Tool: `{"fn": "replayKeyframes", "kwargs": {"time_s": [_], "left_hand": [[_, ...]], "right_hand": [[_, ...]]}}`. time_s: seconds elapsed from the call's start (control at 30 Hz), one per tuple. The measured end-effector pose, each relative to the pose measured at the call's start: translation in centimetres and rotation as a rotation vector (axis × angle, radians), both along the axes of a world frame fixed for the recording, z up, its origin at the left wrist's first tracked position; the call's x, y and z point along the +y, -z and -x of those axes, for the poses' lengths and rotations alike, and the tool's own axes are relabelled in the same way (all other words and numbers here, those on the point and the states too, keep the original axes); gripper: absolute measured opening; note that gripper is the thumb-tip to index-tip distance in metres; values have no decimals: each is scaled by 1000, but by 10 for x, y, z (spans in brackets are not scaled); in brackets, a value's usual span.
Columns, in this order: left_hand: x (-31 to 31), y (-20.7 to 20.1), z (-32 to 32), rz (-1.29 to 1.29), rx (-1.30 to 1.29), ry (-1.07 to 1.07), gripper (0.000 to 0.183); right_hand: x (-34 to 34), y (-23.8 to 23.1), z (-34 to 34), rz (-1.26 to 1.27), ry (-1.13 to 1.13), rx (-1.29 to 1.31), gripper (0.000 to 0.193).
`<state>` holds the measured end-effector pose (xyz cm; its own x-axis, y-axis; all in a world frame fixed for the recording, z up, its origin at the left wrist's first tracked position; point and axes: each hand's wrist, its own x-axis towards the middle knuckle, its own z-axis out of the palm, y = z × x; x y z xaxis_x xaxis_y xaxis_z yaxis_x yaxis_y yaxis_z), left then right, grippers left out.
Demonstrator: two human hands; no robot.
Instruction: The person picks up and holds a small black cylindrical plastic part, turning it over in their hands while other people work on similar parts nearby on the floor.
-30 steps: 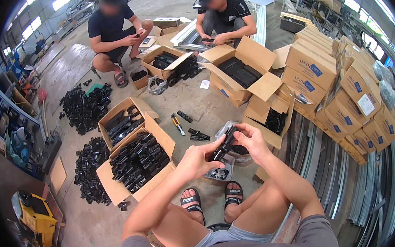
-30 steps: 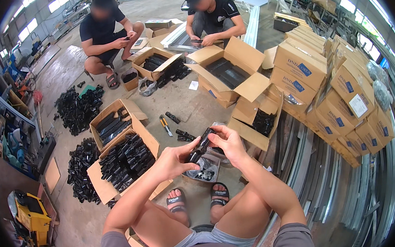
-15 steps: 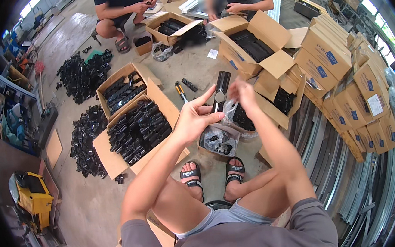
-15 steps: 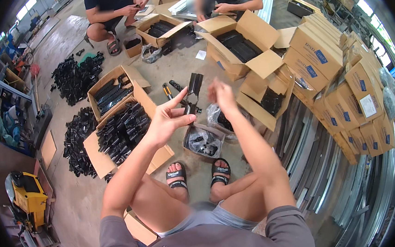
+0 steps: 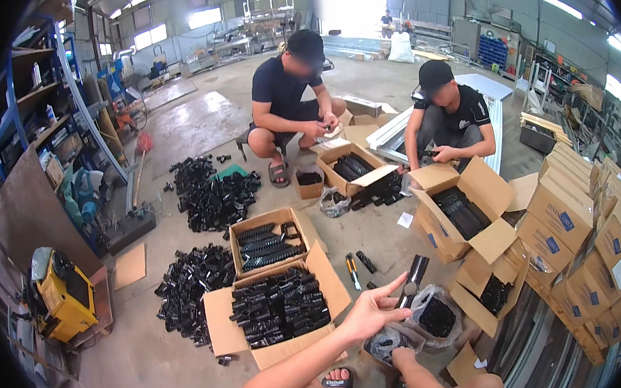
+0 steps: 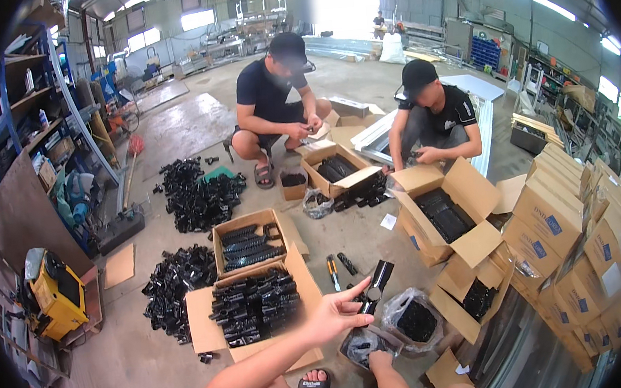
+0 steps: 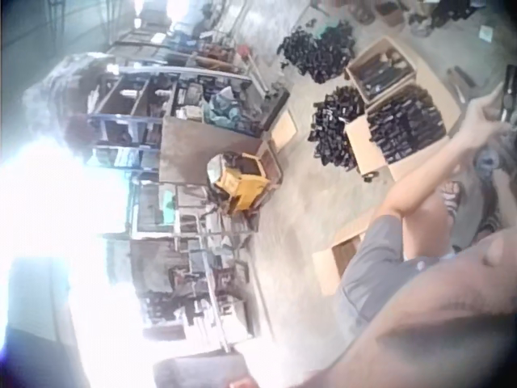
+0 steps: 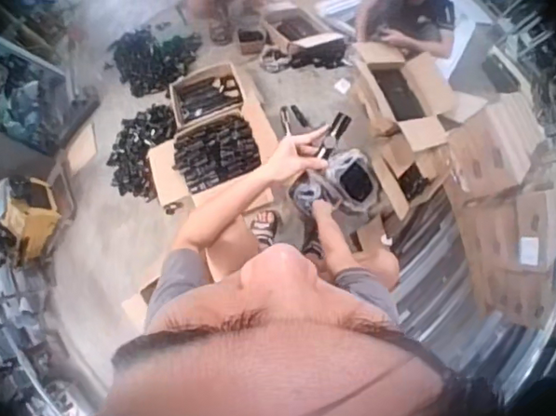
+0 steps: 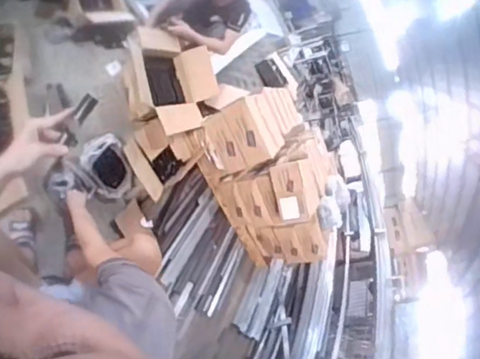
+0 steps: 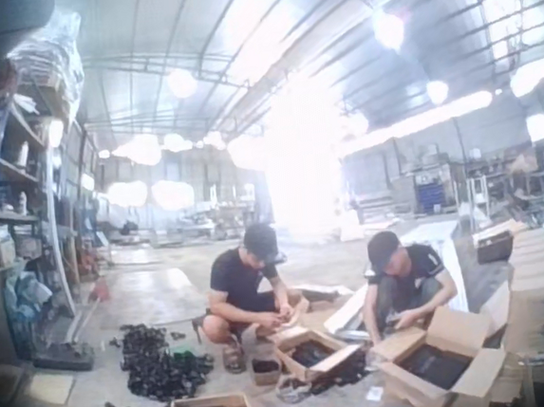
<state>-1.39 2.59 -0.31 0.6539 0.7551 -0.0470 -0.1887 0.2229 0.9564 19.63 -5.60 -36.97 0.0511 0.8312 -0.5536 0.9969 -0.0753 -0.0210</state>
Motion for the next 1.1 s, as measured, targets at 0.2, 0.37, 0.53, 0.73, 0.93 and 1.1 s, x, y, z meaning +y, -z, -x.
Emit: {"fn": "replayKeyframes", "kwargs": {"time_s": [0.2,0.37,0.53,0.73,0.93,1.1], "left_hand": [[6,3,-7,13,35,2,81],[2,3,-16,-56,110,-16,80],[-1,2,-13,-93,201,-35,81],[0,0,-9,-53,214,35,85],[1,1,-12,-63,189,-5,82],[-2,1,-5,-52,155,-64,80]], "right_hand": [[0,-8,-7,56,-47,38,23],[1,-9,-10,79,5,95,26],[3,-12,-12,163,47,145,29],[-3,-4,-14,50,-17,102,28],[12,-16,-33,59,22,134,31],[48,-73,-59,55,-167,190,28]]}}
